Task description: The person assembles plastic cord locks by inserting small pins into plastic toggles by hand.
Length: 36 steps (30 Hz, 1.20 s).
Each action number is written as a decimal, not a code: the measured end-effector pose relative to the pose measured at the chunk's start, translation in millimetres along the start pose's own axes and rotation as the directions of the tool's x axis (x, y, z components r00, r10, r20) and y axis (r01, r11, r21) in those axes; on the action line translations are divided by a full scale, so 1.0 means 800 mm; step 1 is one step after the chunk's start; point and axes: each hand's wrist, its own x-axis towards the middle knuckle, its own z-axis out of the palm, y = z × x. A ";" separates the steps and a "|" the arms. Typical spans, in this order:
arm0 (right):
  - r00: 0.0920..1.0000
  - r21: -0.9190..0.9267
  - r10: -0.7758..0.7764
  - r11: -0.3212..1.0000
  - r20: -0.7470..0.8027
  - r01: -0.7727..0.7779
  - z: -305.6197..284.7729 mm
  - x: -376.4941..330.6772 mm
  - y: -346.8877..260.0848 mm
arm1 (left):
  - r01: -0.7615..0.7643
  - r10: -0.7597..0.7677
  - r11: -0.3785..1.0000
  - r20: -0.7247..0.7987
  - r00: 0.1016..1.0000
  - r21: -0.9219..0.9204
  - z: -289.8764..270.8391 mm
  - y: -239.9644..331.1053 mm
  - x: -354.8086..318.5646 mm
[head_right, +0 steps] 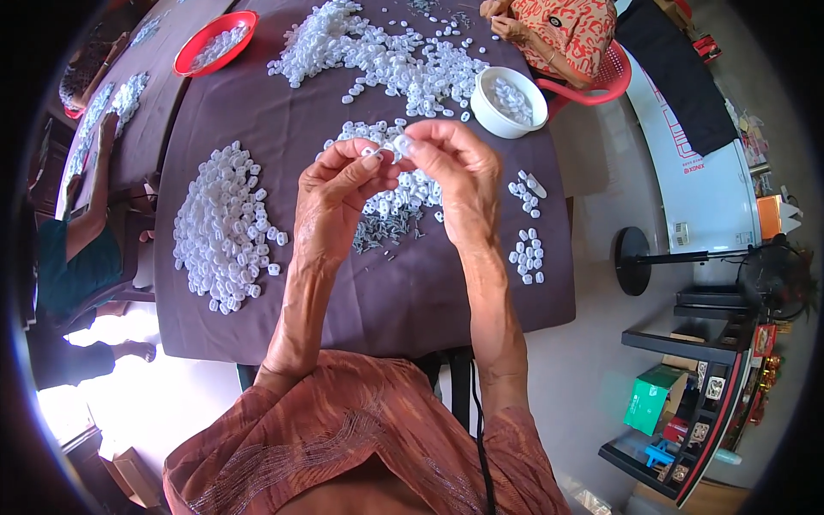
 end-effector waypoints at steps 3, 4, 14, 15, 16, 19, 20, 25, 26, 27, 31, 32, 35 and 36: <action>0.998 0.110 0.001 0.994 -0.057 0.005 0.005 -0.001 -0.004 | -0.041 0.041 0.993 0.003 0.999 0.112 0.003 -0.002 -0.002; 0.998 0.110 0.012 0.994 -0.056 -0.006 0.006 -0.002 -0.005 | -0.035 0.036 0.993 -0.006 0.999 0.110 0.004 -0.003 -0.002; 0.983 -0.083 -0.121 0.990 -0.137 0.110 0.014 -0.009 -0.006 | -0.012 0.012 0.990 0.001 1.000 0.140 0.004 -0.007 0.000; 0.984 -0.082 -0.118 0.991 -0.136 0.108 0.014 -0.010 -0.006 | -0.011 0.011 0.990 -0.002 1.000 0.140 0.005 -0.007 -0.001; 0.981 -0.108 -0.134 0.987 -0.143 0.119 0.015 -0.010 -0.005 | -0.021 0.022 0.991 -0.010 1.000 0.129 0.006 -0.008 0.000; 0.979 -0.138 -0.146 0.982 -0.146 0.126 0.016 -0.012 -0.006 | -0.035 0.037 0.993 -0.017 0.999 0.116 0.006 -0.009 -0.001; 0.979 -0.141 -0.145 0.982 -0.140 0.125 0.017 -0.013 -0.006 | -0.042 0.044 0.992 -0.014 0.999 0.115 0.006 -0.009 -0.002; 0.974 -0.173 -0.180 0.973 -0.138 0.155 0.019 -0.015 -0.006 | -0.052 0.056 0.992 -0.027 0.998 0.118 0.007 -0.009 -0.004; 0.973 -0.181 -0.190 0.970 -0.133 0.164 0.019 -0.016 -0.006 | -0.056 0.060 0.991 -0.032 0.998 0.121 0.007 -0.009 -0.004; 0.973 -0.181 -0.186 0.970 -0.134 0.161 0.020 -0.016 -0.006 | -0.054 0.058 0.991 -0.035 0.998 0.121 0.006 -0.009 -0.004; 0.968 -0.281 -0.228 0.941 -0.108 0.190 0.020 -0.015 -0.009 | -0.060 0.064 0.985 -0.019 0.998 0.161 0.006 -0.007 -0.003; 0.967 -0.278 -0.235 0.940 -0.097 0.200 0.018 -0.014 -0.008 | -0.065 0.068 0.984 -0.014 0.998 0.166 0.006 -0.007 -0.004; 0.968 -0.305 -0.244 0.928 -0.063 0.214 0.015 -0.013 -0.007 | -0.059 0.067 0.981 -0.034 0.997 0.185 0.005 -0.008 -0.003; 0.966 -0.322 -0.257 0.918 -0.036 0.232 0.014 -0.013 -0.007 | -0.058 0.066 0.981 -0.036 0.997 0.185 0.004 -0.008 -0.004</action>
